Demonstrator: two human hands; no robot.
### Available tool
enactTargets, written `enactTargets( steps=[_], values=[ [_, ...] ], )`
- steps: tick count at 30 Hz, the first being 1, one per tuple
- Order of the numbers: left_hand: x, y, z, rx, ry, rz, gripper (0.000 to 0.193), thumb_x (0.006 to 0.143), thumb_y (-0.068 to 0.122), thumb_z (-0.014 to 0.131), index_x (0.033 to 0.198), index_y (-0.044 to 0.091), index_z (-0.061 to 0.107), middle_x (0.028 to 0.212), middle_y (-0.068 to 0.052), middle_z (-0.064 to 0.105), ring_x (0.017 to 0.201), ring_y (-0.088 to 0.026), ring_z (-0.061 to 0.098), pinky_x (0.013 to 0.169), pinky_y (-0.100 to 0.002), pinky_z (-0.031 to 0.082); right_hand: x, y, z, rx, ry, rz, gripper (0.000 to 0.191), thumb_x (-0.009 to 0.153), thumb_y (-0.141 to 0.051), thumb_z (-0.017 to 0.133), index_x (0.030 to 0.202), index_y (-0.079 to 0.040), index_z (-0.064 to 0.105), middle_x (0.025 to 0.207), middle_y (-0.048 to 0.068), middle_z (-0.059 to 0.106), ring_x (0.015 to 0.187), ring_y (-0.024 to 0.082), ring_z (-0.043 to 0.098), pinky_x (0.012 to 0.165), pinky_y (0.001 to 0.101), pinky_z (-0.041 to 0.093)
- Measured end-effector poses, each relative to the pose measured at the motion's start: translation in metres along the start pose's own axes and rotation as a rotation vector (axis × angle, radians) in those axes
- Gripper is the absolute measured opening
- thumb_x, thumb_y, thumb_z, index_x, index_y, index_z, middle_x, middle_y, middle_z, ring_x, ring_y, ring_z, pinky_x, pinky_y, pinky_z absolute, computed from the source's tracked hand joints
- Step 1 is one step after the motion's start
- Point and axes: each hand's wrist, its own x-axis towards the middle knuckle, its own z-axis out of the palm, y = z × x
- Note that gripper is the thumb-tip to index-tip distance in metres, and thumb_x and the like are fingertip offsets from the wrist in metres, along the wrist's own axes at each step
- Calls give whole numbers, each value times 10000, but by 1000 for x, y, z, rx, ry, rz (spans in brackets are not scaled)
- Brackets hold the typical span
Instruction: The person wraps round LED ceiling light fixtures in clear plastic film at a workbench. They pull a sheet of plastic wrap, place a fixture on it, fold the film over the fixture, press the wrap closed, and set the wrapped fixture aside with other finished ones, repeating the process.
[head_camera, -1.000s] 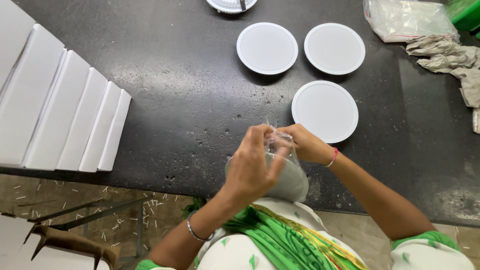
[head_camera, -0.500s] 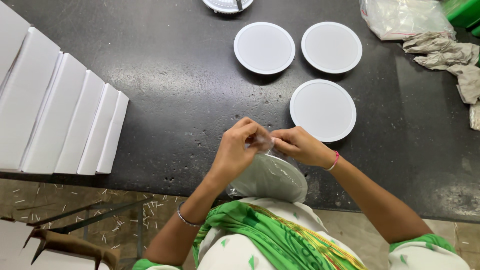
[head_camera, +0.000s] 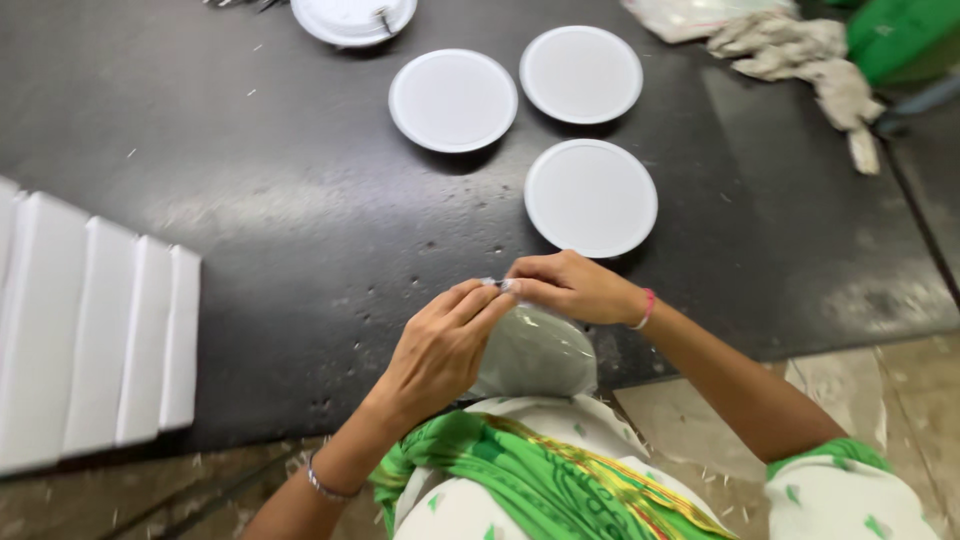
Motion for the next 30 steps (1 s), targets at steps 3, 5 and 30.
enactTargets(
  steps=[3,5,30],
  values=[
    [4,6,4,-14,-11,11,279,955,83,620,1216,-15,610,1202,-162,671,1193,-359,615,1008,-460,497,-14,-5,3,38,39,-58,343,1031,-314,565,1158,-27,702,849,27,708,747,94,641,695,284,528],
    [7,10,7,45,-65,13,303,957,181,644,1192,-8,608,1176,-171,674,1159,-359,618,1006,-467,472,-24,-8,5,-23,57,-46,380,1010,-342,580,1197,-31,691,857,31,710,727,82,663,696,284,528],
    [84,103,234,-936,-96,-543,511,1013,168,609,1481,45,442,1363,-106,603,1104,-188,633,925,-317,524,-266,242,-99,1222,1160,-92,370,984,-146,655,1316,-61,517,1262,47,612,1203,172,571,1102,357,503]
  ],
)
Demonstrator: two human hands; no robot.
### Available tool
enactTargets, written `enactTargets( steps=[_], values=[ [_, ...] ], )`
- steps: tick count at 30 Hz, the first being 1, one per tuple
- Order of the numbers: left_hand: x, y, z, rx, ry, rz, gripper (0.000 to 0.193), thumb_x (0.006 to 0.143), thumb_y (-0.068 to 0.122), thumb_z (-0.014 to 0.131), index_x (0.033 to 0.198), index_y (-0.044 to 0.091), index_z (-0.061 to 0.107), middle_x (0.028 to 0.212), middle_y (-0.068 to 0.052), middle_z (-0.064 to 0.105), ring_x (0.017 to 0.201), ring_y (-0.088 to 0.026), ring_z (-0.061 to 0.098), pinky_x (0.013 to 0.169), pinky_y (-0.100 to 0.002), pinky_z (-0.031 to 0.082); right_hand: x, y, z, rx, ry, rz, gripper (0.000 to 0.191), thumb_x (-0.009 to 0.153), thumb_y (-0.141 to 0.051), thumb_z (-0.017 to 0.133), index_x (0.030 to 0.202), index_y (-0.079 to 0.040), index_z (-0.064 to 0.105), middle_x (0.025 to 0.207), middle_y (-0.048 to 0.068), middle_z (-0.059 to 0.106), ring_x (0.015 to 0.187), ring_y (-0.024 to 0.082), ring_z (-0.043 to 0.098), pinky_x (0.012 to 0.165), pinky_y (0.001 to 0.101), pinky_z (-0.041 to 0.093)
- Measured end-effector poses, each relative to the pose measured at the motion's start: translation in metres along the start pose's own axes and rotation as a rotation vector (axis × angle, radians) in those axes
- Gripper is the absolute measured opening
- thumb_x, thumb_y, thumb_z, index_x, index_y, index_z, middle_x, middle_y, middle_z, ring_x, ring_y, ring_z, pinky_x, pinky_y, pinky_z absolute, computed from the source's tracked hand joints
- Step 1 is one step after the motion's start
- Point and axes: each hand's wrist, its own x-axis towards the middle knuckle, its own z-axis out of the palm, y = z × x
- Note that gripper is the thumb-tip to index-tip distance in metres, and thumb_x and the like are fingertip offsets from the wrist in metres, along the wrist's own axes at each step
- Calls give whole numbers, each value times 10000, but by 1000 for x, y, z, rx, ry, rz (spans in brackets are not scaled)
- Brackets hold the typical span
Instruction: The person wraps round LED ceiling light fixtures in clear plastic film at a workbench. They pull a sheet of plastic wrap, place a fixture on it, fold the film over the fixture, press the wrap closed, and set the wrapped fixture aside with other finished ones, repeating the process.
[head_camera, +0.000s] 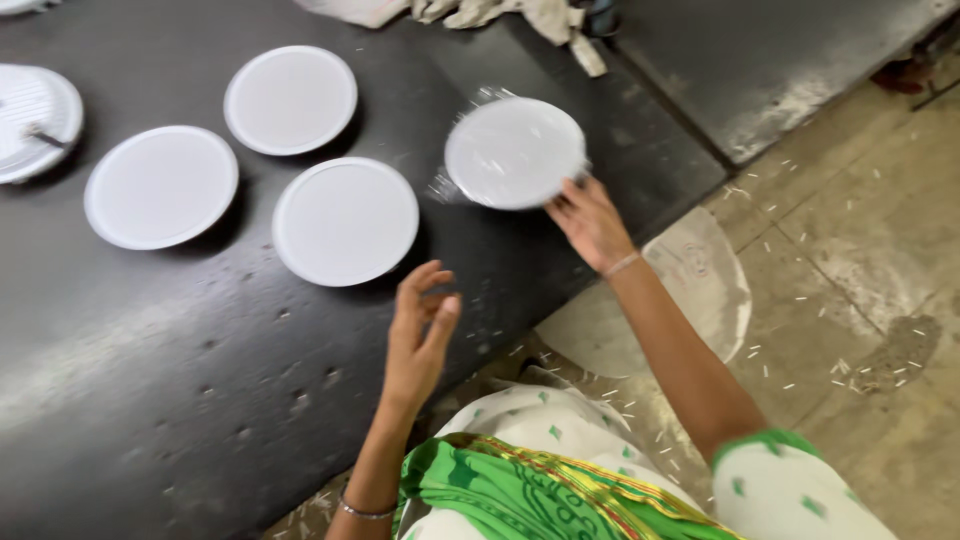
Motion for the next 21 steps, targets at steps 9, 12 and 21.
enactTargets(
  steps=[9,12,21],
  values=[
    [36,-37,195,166,-441,-173,314,994,157,663,1284,41,634,1169,-127,721,1030,-188,712,889,-318,574,-54,-68,-173,-878,449,-352,215,1050,-210,609,1107,-17,687,1003,81,716,892,149,673,829,308,568],
    [47,-66,255,220,-659,-142,293,975,171,668,1249,67,662,1186,-121,698,1046,-204,721,882,-326,580,-95,-52,-253,-1368,587,-255,265,1031,-226,635,1161,3,670,1098,188,709,1004,297,667,905,407,529],
    [92,-237,403,696,-555,-206,427,768,423,853,1144,240,770,1606,-238,270,1298,-428,537,1041,-454,479,-227,12,-331,-1243,54,920,765,965,-705,371,1397,-128,625,1363,169,668,1266,332,626,1104,407,453]
  ],
)
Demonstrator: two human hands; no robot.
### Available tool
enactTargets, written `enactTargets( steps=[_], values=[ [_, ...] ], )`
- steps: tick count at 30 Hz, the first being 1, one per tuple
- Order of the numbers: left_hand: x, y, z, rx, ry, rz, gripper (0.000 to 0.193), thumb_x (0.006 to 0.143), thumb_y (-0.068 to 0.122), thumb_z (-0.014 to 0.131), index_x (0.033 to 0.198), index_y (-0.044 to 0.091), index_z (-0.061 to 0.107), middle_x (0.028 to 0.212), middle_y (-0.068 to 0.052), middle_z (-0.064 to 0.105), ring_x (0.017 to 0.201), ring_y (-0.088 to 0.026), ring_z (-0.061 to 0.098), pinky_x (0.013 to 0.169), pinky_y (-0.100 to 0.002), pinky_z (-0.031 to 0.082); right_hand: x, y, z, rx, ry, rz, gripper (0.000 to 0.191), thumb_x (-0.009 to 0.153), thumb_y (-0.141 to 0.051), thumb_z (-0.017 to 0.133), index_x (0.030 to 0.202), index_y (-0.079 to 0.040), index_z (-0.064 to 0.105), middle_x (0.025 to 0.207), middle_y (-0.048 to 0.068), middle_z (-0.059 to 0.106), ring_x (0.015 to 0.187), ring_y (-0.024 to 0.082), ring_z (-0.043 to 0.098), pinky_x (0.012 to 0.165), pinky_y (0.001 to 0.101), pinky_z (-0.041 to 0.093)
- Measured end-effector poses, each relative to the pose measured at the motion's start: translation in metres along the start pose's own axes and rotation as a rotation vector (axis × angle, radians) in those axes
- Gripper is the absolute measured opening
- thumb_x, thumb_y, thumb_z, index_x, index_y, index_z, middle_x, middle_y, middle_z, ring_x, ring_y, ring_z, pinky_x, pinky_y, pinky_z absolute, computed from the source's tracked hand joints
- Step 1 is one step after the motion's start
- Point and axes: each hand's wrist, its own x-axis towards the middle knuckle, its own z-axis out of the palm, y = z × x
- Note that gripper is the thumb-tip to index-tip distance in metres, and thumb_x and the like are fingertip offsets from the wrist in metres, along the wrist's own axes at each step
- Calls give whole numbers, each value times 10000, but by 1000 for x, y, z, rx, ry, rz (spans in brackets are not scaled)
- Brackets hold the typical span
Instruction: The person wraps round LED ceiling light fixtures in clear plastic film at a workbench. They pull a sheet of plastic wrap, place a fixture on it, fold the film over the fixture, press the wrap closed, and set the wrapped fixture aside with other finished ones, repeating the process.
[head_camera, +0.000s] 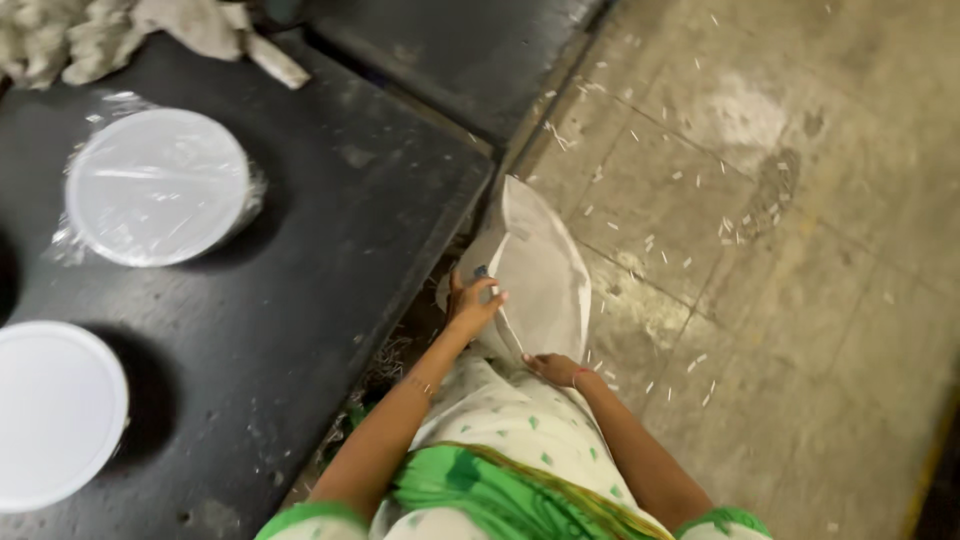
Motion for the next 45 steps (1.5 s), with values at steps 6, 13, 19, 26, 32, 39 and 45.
enactTargets(
  steps=[6,13,19,26,32,39,45],
  values=[
    [16,-18,59,231,-193,-129,516,748,229,828,1237,208,664,1579,-272,194,1408,-451,398,1096,-460,406,-38,43,32,56,4,141,644,990,-651,458,1292,-124,675,1339,140,658,1256,322,598,1077,420,458],
    [8,2,79,77,-406,204,887,758,-104,545,1584,148,344,1545,-212,428,1407,-395,428,1133,-412,395,-21,76,-15,76,441,-13,367,967,-423,588,1170,-147,720,1176,114,739,1073,329,698,964,421,538],
    [-33,72,52,-96,-455,400,883,728,-23,610,1561,90,340,1544,-225,440,1417,-396,425,1154,-410,374,-8,78,-114,-138,393,24,361,834,-443,767,1140,-250,760,1359,146,621,1318,340,512,1096,443,449],
    [-68,120,-30,-182,-388,332,871,772,61,629,1594,133,349,1529,-228,479,1424,-374,455,1160,-387,382,-2,36,-127,-732,-11,123,552,816,-436,833,1295,-213,672,1665,18,269,1527,323,192,1169,524,337],
    [-42,92,-69,-210,-54,378,907,798,20,683,1604,113,277,1635,-255,274,1499,-416,332,1168,-412,350,26,-3,-136,-466,246,-194,711,836,-473,795,1409,-114,575,1548,63,461,1417,299,429,1142,440,396],
    [-46,92,-87,-276,42,292,842,863,184,738,1577,115,297,1649,-228,229,1339,-365,529,1088,-427,436,-45,-78,-162,-445,638,-663,345,885,-227,735,1189,-64,717,1310,92,679,1219,298,616,1074,400,465],
    [-85,134,-144,-487,180,275,765,907,398,686,1529,66,387,1547,-186,427,1301,-317,586,1023,-418,510,-193,-165,-146,-242,964,-857,368,886,81,613,1170,-99,762,1256,53,735,1124,260,705,942,366,563]
  ],
)
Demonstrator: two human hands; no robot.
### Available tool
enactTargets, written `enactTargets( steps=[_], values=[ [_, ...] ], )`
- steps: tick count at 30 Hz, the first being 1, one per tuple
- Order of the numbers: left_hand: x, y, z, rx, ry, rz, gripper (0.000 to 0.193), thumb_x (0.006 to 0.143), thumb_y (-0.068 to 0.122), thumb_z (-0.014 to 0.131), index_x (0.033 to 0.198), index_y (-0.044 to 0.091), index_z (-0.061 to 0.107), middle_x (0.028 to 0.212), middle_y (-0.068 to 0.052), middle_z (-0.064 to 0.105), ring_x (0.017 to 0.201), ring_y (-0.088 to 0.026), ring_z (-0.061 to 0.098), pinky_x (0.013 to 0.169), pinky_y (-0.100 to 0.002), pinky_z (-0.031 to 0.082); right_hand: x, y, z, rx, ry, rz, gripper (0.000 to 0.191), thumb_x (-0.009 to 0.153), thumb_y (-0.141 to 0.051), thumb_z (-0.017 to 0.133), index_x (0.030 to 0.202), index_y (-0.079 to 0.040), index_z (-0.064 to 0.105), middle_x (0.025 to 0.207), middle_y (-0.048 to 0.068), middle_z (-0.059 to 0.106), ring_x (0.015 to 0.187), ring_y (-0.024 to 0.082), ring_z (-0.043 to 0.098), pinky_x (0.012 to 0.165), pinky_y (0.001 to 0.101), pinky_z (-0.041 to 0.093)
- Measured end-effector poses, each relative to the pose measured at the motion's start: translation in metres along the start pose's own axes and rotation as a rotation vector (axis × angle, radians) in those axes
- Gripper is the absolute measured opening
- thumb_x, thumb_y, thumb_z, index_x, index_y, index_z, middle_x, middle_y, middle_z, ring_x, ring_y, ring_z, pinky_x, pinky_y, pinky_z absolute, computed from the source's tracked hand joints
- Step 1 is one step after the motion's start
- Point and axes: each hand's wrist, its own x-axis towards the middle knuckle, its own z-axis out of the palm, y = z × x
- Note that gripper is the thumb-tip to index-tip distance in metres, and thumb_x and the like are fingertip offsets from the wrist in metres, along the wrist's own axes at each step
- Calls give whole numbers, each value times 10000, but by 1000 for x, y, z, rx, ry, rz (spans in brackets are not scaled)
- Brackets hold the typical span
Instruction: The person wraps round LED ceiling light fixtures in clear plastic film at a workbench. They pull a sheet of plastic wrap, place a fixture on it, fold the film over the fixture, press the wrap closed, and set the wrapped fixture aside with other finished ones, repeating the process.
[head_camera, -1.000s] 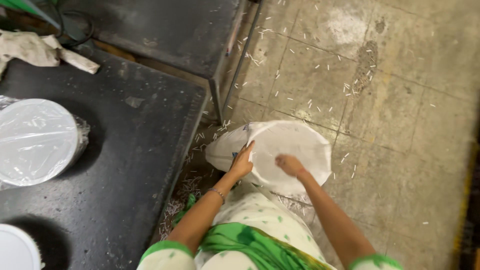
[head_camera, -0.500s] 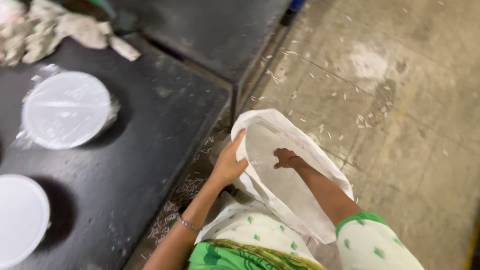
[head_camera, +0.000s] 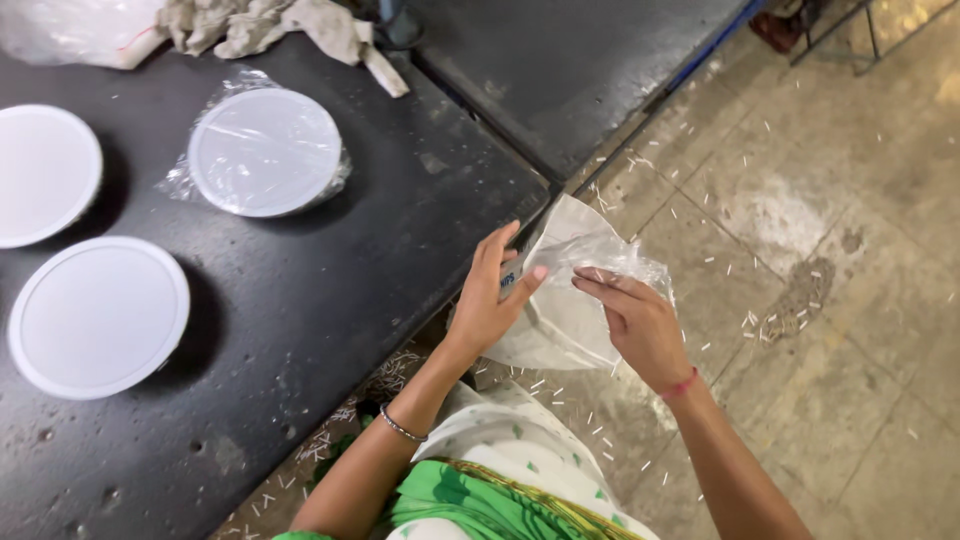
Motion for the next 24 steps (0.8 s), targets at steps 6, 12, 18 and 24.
enactTargets(
  steps=[6,12,18,24],
  values=[
    [-50,31,-90,419,367,133,855,991,418,742,1582,-32,319,1596,-329,302,1494,-456,298,1156,-502,330,36,-98,3,253,108,-198,384,922,169,537,1132,-62,760,1217,102,747,1186,233,713,1039,327,539],
    [-141,12,-215,-333,352,-133,795,838,321,711,1503,37,381,1532,-126,451,1131,-289,619,899,-379,510,77,-182,68,587,-38,-340,354,924,194,531,1015,-56,764,1213,97,756,1162,221,733,1011,301,574],
    [-260,-45,-350,-1018,636,161,578,988,285,666,1383,-112,523,1229,-143,657,1154,-204,694,1071,-291,560,102,-274,164,884,-401,-769,487,804,236,498,959,-176,705,1225,94,745,1321,283,663,1218,393,477],
    [-371,-117,-433,-669,1096,11,443,901,-12,706,1340,16,654,1169,-34,673,992,-77,618,867,-226,516,70,-348,277,1857,-1213,-8,388,899,176,391,1087,-69,627,1452,213,640,1439,334,497,1260,490,290]
  ],
)
